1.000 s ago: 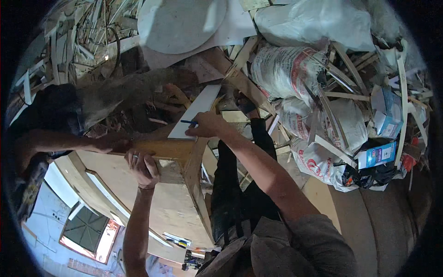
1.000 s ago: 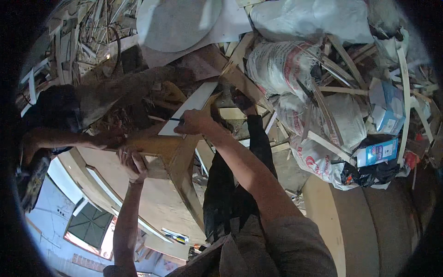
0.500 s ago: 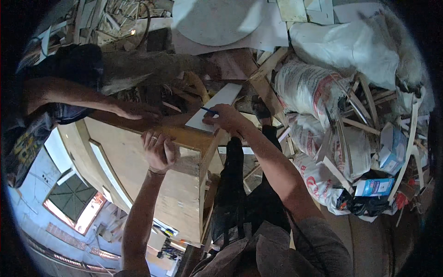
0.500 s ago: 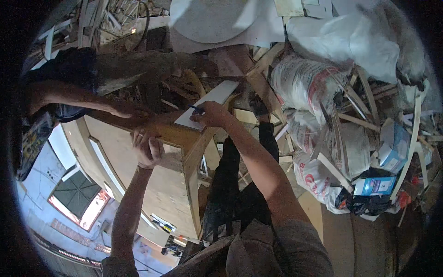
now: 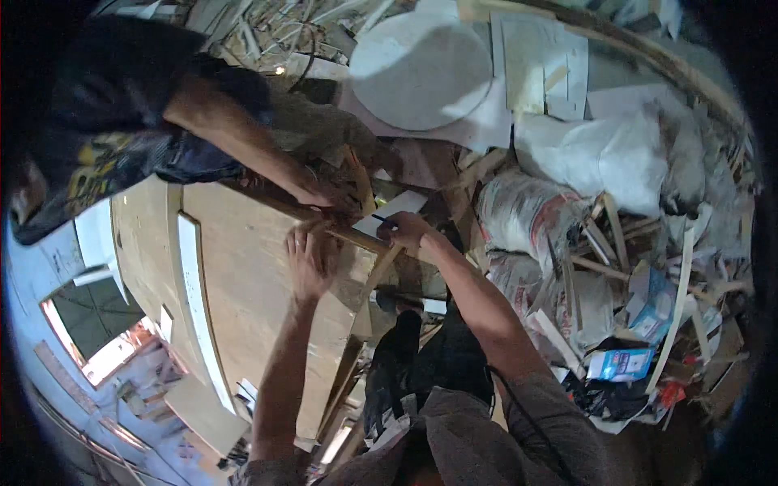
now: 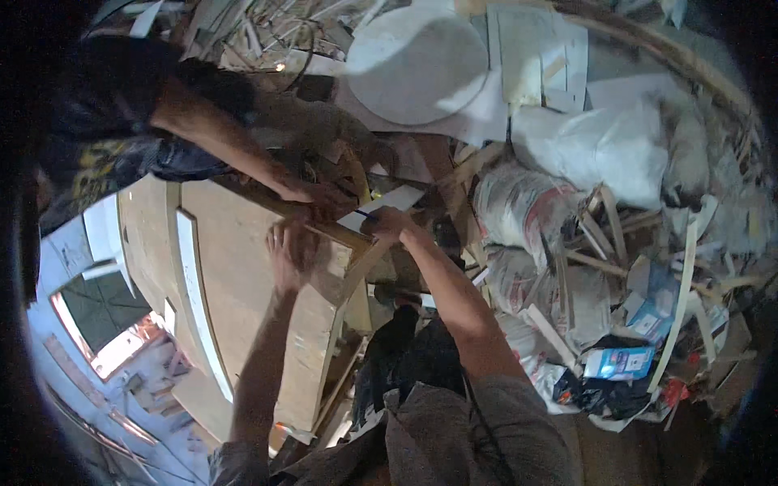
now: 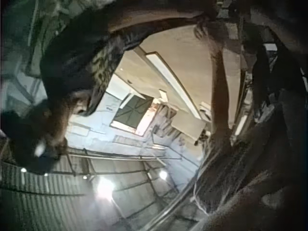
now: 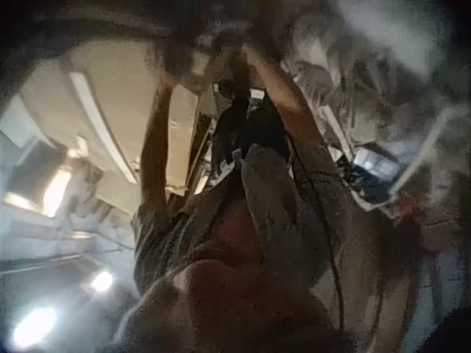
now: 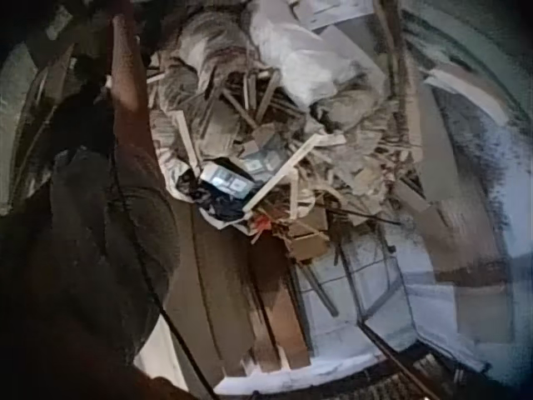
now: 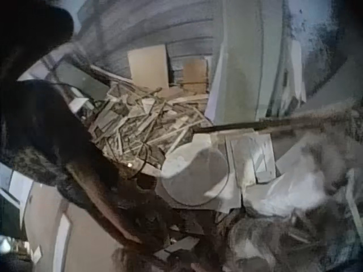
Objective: The person marks lines on white wood pieces with a pencil while another person helps hold the pieces.
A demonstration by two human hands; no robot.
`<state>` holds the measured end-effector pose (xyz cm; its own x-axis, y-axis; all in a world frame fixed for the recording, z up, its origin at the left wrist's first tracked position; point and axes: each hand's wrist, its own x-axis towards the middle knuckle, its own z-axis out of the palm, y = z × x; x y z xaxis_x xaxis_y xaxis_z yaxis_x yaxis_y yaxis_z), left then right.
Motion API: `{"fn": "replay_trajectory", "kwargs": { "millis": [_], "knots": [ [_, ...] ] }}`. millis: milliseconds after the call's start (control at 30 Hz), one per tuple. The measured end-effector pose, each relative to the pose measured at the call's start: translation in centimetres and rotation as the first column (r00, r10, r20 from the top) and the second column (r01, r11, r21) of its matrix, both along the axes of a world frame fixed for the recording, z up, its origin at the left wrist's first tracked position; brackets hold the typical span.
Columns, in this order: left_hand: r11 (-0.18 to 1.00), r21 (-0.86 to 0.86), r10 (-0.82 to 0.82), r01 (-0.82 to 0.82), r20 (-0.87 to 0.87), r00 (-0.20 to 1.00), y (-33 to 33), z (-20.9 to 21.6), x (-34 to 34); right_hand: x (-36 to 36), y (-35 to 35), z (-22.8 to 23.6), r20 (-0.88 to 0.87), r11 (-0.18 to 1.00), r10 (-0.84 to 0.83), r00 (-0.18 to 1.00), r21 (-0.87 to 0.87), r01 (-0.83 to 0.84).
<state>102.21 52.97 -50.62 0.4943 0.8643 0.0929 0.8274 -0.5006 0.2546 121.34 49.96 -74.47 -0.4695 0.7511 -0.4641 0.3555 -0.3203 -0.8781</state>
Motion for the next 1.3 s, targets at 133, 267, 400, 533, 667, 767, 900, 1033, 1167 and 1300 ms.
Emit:
{"fn": "replay_trajectory", "kwargs": {
  "millis": [133, 267, 400, 533, 667, 767, 900, 1033, 1167, 1300],
  "knots": [
    [0.947, -0.156, 0.294, -0.281, 0.068, 0.953, -12.4, 2.6, -5.3, -0.7, -0.3, 1.4, 0.011, 1.0, -0.008, 1.0, -0.01, 0.008],
    [0.718, -0.313, 0.663, -0.621, 0.036, 0.748, -28.8, 6.1, -12.3, -0.6, -3.8, 3.0, 0.253, 0.995, 0.048, 0.966, -0.095, -0.025],
    [0.333, -0.202, 0.938, -0.921, -0.027, 0.345, -42.0, 9.0, -20.0, 3.6, -5.9, -2.3, -0.013, 0.713, -0.6, 0.8, -0.464, 0.526],
    [-0.426, -0.174, 0.883, -0.888, 0.132, -0.45, -66.6, 6.3, -13.8, 1.2, -13.1, 1.2, 0.098, 0.786, -0.352, 0.931, -0.508, 0.351],
    [-0.612, -0.511, 0.712, -0.604, -0.025, -0.701, -78.5, -2.2, -5.5, -8.8, -19.0, 6.7, 0.121, 0.84, 0.404, 0.907, -0.443, -0.315],
    [-0.61, -0.732, 0.598, -0.302, -0.176, -0.782, -80.2, -11.5, 0.5, -16.6, -22.2, 9.9, 0.221, 0.589, 0.808, 0.546, -0.331, -0.737],
    [-0.653, -0.752, 0.474, 0.09, -0.498, -0.726, -85.7, -20.5, 19.0, -23.2, -31.6, 13.2, 0.252, 0.023, 0.964, -0.083, -0.392, -0.92],
    [-0.338, -0.444, 0.938, -0.83, -0.089, -0.335, -86.6, -21.9, 18.4, -30.5, -35.4, 16.2, 0.345, -0.131, 0.891, -0.295, -0.427, -0.895],
    [-0.411, -0.895, -0.015, 0.174, -0.184, -0.983, -89.8, -18.5, 10.4, -38.1, -43.5, 18.1, 0.393, -0.23, 0.837, -0.382, -0.38, -0.896],
    [-0.582, -0.813, -0.171, -0.016, 0.141, -0.975, -96.4, -10.7, 0.5, -43.2, -49.9, 17.8, 0.349, -0.539, 0.777, -0.524, -0.062, -0.84]
  ]
}}
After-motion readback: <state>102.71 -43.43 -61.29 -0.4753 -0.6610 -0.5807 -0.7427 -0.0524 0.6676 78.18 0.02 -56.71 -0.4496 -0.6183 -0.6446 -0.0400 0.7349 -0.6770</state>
